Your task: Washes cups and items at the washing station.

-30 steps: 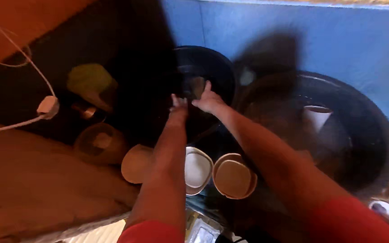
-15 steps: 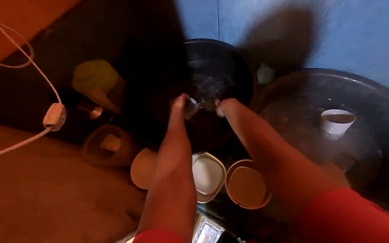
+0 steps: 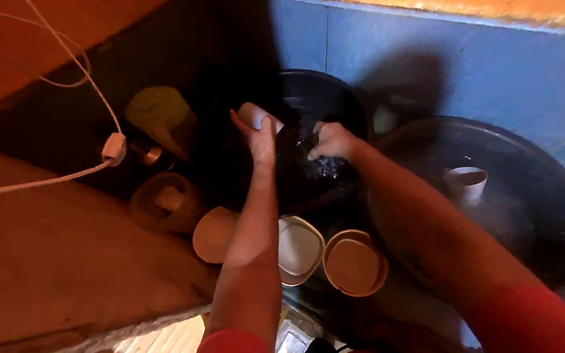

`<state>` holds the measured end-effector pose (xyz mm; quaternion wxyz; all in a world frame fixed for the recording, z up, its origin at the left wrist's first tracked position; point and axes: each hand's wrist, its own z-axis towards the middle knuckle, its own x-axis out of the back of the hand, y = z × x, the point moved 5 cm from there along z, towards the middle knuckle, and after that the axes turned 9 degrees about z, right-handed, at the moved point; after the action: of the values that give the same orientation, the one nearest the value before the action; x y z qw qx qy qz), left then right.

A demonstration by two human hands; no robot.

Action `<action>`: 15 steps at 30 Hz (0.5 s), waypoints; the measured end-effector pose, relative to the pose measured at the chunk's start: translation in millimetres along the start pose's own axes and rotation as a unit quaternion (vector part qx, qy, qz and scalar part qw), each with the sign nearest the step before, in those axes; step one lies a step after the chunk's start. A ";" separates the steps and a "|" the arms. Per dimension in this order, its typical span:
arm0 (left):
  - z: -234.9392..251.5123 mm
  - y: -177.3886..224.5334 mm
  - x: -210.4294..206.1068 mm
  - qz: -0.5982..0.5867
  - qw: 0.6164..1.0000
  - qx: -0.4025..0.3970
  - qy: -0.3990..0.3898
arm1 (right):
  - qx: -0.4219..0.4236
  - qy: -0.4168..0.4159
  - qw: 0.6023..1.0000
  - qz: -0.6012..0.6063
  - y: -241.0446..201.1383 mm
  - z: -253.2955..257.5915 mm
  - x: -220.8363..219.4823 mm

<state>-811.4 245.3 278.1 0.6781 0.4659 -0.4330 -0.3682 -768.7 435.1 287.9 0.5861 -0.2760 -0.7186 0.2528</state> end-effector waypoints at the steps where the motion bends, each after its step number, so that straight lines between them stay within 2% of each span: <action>1: -0.3 -0.8 5.6 0.016 1.000 0.003 0.011 | 0.011 0.001 1.000 -0.013 -8.4 -7.0 9.1; 5: -16.0 13.4 17.2 0.053 0.998 -0.012 0.009 | 0.051 0.019 0.996 -0.071 -37.6 -31.6 48.7; 8: -32.7 28.0 22.1 0.130 0.991 -0.012 -0.014 | 0.089 0.051 0.991 -0.082 -43.7 -45.2 72.7; 12: -57.9 58.2 19.2 0.209 0.977 -0.023 -0.041 | 0.111 0.104 0.986 -0.062 -36.1 -82.3 111.3; 15: -93.0 100.1 7.0 0.220 0.969 -0.080 -0.075 | 0.152 0.161 0.975 -0.029 -14.8 -134.0 161.9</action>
<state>-712.8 297.6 357.3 0.7434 0.2744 -0.5432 -0.2774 -664.6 542.0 436.6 0.7359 -0.2001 -0.5760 0.2942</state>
